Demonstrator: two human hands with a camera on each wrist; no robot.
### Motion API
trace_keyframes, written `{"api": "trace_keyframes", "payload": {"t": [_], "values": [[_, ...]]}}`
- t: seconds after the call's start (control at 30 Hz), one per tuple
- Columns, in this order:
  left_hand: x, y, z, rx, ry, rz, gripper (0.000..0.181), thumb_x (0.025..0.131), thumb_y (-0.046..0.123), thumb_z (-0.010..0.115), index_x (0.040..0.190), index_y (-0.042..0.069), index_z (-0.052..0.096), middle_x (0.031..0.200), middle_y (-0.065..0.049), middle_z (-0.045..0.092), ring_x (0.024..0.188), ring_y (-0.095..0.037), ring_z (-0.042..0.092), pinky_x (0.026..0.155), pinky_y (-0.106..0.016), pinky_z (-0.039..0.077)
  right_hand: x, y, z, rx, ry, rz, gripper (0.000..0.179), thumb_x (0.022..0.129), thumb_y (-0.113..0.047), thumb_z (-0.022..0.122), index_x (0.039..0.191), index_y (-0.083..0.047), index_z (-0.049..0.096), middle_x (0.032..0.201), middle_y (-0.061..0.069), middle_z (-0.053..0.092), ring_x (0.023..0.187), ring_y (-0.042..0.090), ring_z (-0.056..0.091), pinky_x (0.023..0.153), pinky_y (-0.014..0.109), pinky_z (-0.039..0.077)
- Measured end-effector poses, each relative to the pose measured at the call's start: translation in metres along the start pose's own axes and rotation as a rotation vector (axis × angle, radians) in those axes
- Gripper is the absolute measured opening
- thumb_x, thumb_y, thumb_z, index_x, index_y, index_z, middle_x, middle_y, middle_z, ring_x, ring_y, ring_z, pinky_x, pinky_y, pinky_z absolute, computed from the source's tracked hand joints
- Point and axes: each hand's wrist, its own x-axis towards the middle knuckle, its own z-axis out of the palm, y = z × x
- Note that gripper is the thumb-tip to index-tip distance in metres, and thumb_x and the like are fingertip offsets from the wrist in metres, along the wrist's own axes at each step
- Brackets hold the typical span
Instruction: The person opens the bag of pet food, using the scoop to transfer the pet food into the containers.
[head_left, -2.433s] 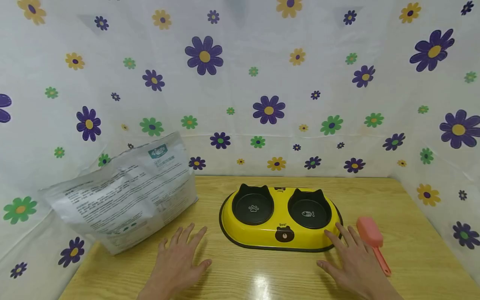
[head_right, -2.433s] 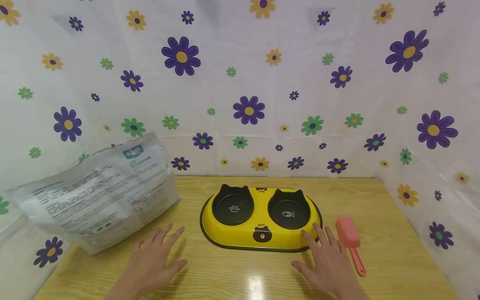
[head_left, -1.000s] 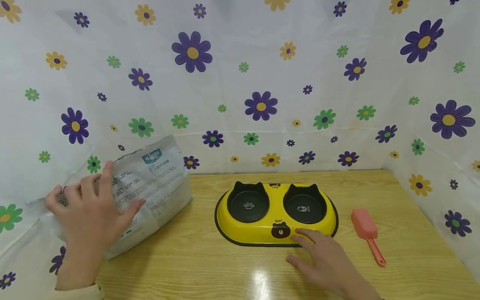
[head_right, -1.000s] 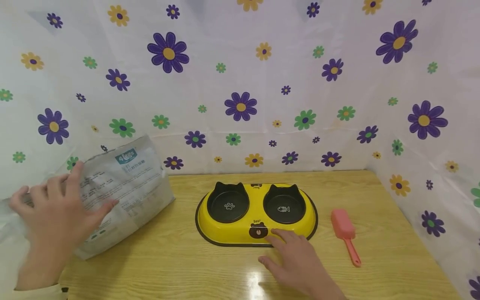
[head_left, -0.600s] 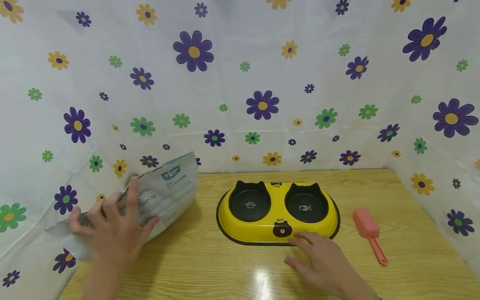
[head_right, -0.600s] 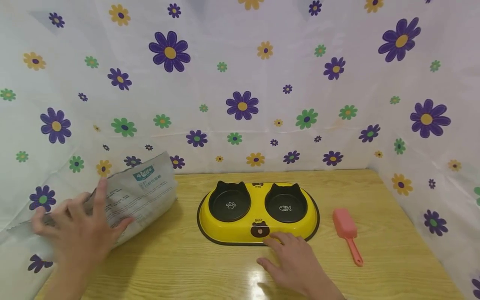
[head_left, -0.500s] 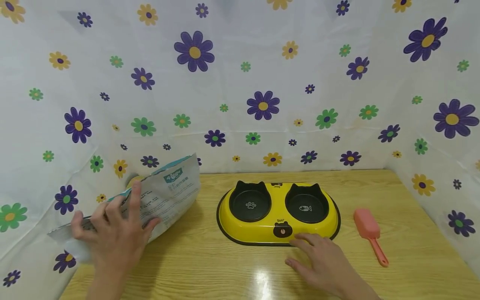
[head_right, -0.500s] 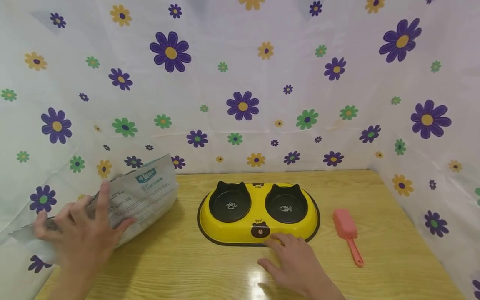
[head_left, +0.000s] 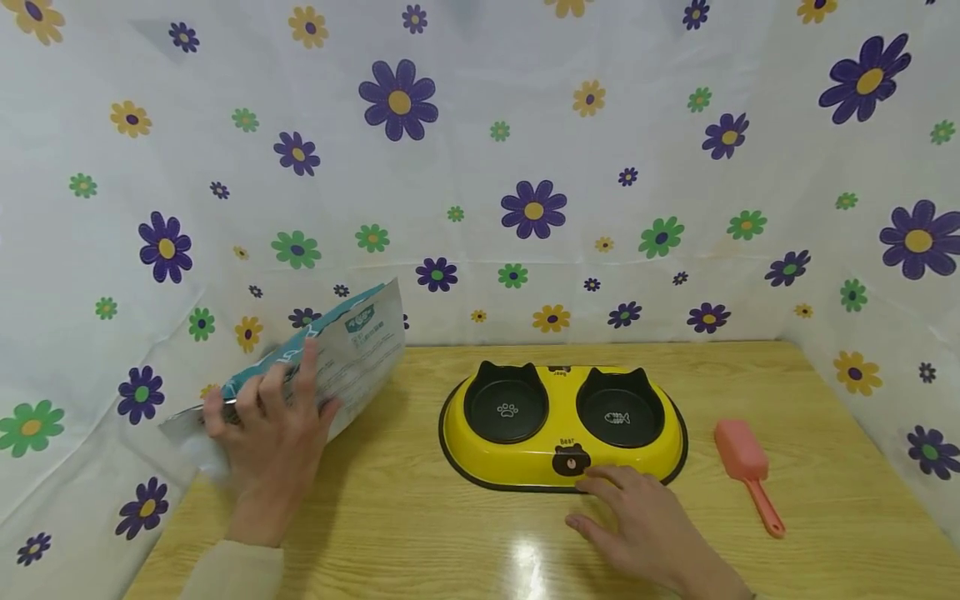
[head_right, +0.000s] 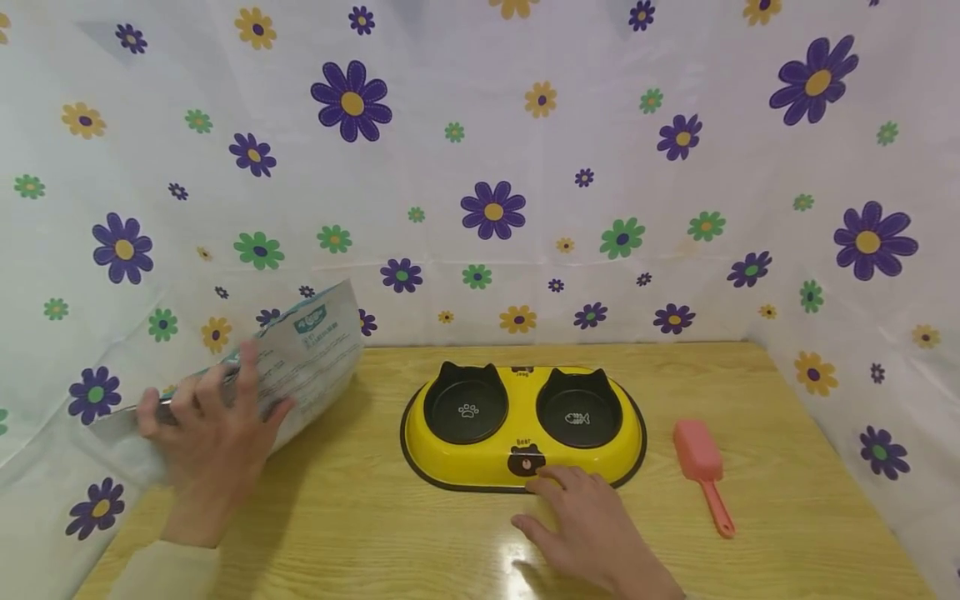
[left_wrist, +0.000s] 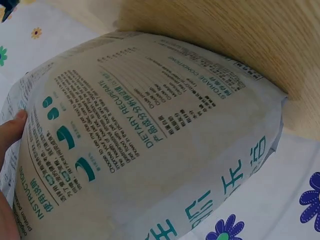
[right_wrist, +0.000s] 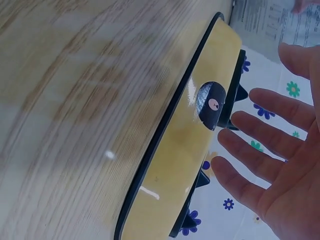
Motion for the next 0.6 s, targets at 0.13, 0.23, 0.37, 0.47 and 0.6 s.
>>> {"api": "trace_keyframes", "payload": {"t": [0.13, 0.23, 0.37, 0.47, 0.6], "values": [[-0.005, 0.001, 0.009, 0.016, 0.025, 0.008, 0.077, 0.082, 0.04, 0.079, 0.151, 0.02, 0.05, 0.113, -0.019, 0.053, 0.103, -0.036, 0.042, 0.1, -0.061, 0.026, 0.0, -0.003, 0.003, 0.012, 0.014, -0.03, 0.041, 0.095, -0.054, 0.066, 0.116, -0.02, 0.074, 0.123, 0.002, 0.072, 0.109, 0.024, 0.07, 0.091, 0.044, 0.058], [-0.008, 0.005, 0.012, 0.001, 0.083, -0.008, 0.057, 0.095, 0.042, 0.06, 0.148, 0.022, 0.054, 0.108, -0.017, 0.054, 0.098, -0.035, 0.042, 0.099, -0.058, 0.026, 0.0, -0.005, 0.005, 0.008, 0.023, -0.055, 0.039, 0.095, -0.052, 0.067, 0.114, -0.019, 0.075, 0.122, 0.003, 0.073, 0.107, 0.024, 0.07, 0.09, 0.043, 0.058], [-0.004, 0.012, 0.004, -0.124, 0.069, -0.051, 0.049, 0.098, 0.029, 0.058, 0.145, 0.02, 0.057, 0.104, -0.02, 0.057, 0.094, -0.039, 0.045, 0.097, -0.06, 0.025, 0.003, -0.007, 0.005, -0.004, 0.03, -0.065, 0.038, 0.095, -0.05, 0.068, 0.114, -0.018, 0.075, 0.122, 0.003, 0.073, 0.108, 0.024, 0.07, 0.09, 0.043, 0.058], [0.007, 0.012, -0.009, -0.279, -0.025, -0.102, 0.046, 0.096, 0.013, 0.062, 0.142, 0.016, 0.06, 0.104, -0.023, 0.062, 0.092, -0.044, 0.049, 0.093, -0.065, 0.023, 0.007, -0.011, 0.005, 0.003, 0.05, -0.071, 0.036, 0.095, -0.049, 0.068, 0.112, -0.018, 0.075, 0.121, 0.003, 0.073, 0.109, 0.024, 0.07, 0.092, 0.044, 0.058], [0.026, 0.005, -0.028, -0.431, -0.115, -0.178, 0.031, 0.095, 0.004, 0.066, 0.126, 0.008, 0.071, 0.097, -0.023, 0.071, 0.087, -0.045, 0.06, 0.086, -0.064, 0.024, 0.016, -0.02, 0.004, 0.042, 0.11, -0.119, 0.032, 0.094, -0.043, 0.071, 0.11, -0.016, 0.076, 0.116, 0.001, 0.075, 0.105, 0.022, 0.072, 0.089, 0.041, 0.059]]}}
